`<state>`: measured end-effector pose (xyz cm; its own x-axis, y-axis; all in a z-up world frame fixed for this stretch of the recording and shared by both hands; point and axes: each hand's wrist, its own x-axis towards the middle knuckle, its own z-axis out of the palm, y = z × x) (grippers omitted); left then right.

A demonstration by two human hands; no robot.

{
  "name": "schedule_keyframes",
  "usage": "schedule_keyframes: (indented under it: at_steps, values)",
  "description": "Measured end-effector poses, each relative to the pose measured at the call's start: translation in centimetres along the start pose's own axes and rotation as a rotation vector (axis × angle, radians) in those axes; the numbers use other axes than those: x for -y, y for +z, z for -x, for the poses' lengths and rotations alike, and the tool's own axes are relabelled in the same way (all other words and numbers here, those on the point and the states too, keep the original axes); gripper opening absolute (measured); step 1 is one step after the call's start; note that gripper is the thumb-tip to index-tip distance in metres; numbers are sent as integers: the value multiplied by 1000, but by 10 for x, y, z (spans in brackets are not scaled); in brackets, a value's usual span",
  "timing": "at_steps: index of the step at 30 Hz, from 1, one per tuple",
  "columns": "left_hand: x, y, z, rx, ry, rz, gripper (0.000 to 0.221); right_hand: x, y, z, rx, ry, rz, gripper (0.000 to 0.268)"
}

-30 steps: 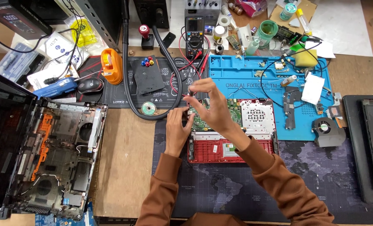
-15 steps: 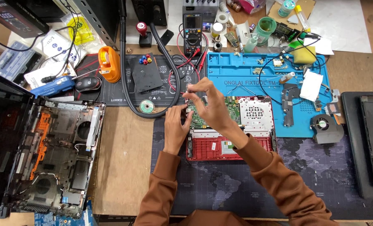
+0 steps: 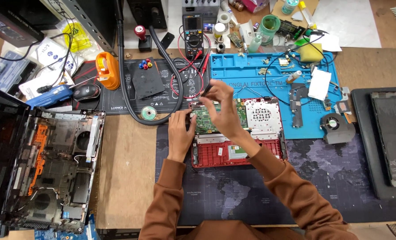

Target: Installing and securing a motherboard inside a laptop chassis using a screwdriver

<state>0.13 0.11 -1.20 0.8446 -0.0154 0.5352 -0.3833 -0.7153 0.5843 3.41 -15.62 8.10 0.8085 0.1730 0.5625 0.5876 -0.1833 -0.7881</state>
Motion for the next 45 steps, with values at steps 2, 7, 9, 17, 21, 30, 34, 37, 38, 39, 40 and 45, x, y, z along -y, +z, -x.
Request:
schedule_keyframes:
  at_steps: [2,7,9,17,21,30,34,37,38,39,40,45]
  values:
    - [-4,-6,-1,12,0,5,17,6,-10,-1,-60,-9,-3,62]
    - [-27,-21,-8,157,-77,-28,24,23,-58,0,-139,33,22,72]
    - [-41,-26,-11,244,-139,-33,28,30,-82,3,-107,171,97,56]
    - [-87,-24,-28,364,-70,-83,38,2,-181,43,26,393,525,22]
    - [-95,-4,-31,398,-17,-73,36,-10,-209,72,110,650,707,18]
    - [-137,22,-35,549,-63,58,35,-13,-216,98,35,831,917,57]
    - [-147,32,-32,563,-17,77,34,-21,-219,104,40,835,899,52]
    - [-152,38,-29,555,31,75,33,-32,-223,109,38,868,879,43]
    - [-153,40,-29,556,36,82,32,-40,-226,114,30,890,901,41]
    - [-154,41,-28,556,40,88,32,-48,-229,118,23,911,923,38]
    - [-155,40,-28,554,40,87,32,-48,-230,121,23,908,922,38]
    - [-158,36,-29,554,4,165,31,-3,-238,108,-59,808,795,31]
